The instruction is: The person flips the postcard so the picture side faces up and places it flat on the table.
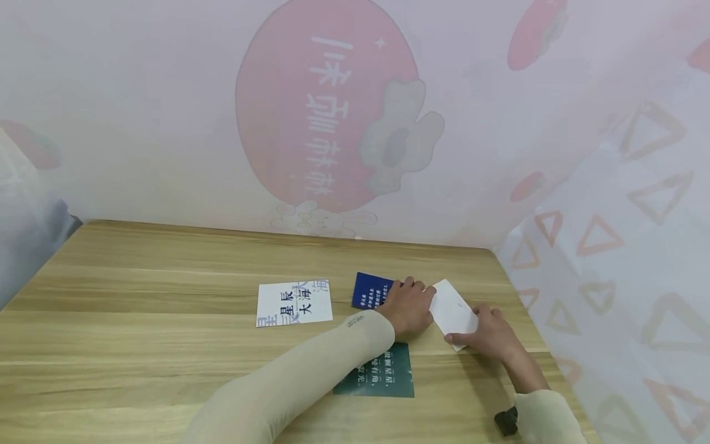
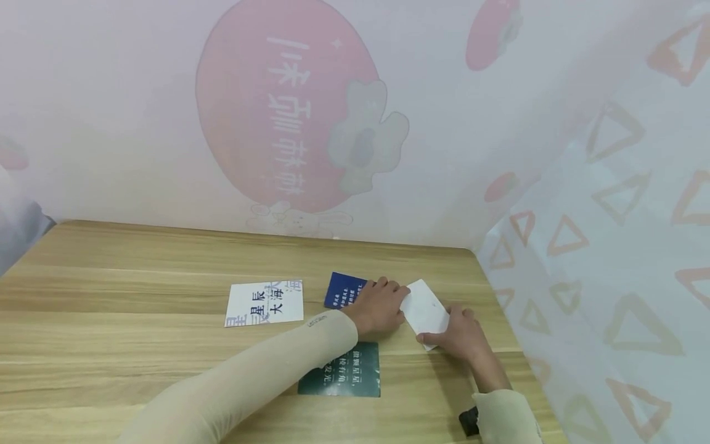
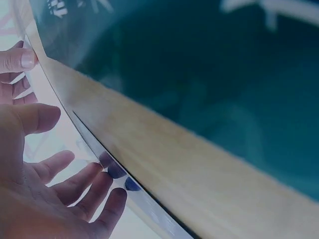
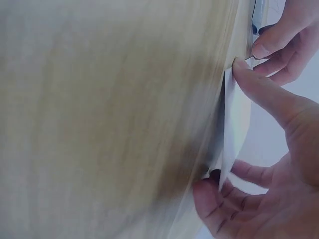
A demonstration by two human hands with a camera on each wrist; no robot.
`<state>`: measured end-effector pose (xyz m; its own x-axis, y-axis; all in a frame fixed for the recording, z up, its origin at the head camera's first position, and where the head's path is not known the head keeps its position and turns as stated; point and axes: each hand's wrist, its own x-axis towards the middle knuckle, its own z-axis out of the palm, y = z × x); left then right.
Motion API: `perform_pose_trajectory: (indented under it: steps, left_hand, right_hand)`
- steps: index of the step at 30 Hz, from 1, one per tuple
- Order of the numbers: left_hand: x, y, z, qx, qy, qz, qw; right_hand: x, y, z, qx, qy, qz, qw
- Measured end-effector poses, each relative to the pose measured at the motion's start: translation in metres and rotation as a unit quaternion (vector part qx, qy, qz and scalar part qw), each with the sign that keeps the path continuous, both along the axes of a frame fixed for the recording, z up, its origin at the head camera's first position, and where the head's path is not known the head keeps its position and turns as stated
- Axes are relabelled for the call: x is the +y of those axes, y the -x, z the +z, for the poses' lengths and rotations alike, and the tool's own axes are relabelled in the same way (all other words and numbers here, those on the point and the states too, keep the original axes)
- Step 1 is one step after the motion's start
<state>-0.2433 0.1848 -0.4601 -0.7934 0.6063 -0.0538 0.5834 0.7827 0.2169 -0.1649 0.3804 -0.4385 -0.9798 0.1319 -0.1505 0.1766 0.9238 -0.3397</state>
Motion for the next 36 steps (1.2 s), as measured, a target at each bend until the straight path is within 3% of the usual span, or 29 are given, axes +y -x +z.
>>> perform_pose_trajectory:
  steps: [5, 11, 28, 36]
  left_hand:
    - [-0.004, -0.001, 0.004, -0.015, -0.022, 0.001, 0.9996]
    - [-0.01, 0.0, 0.008, -0.008, -0.058, -0.001, 0.9983]
    - [-0.018, 0.002, 0.012, -0.002, -0.039, -0.046, 0.9982]
    - [-0.02, 0.001, 0.011, 0.007, -0.029, -0.05, 0.9983]
  right_hand:
    - [-0.003, -0.002, -0.001, 0.012, 0.034, 0.009, 0.999]
    - [-0.003, -0.005, -0.002, 0.012, 0.015, 0.031, 0.999]
    - [-0.001, -0.02, -0.003, 0.023, -0.068, 0.054, 0.996]
    - [-0.002, -0.025, -0.01, 0.053, -0.068, 0.07, 0.994]
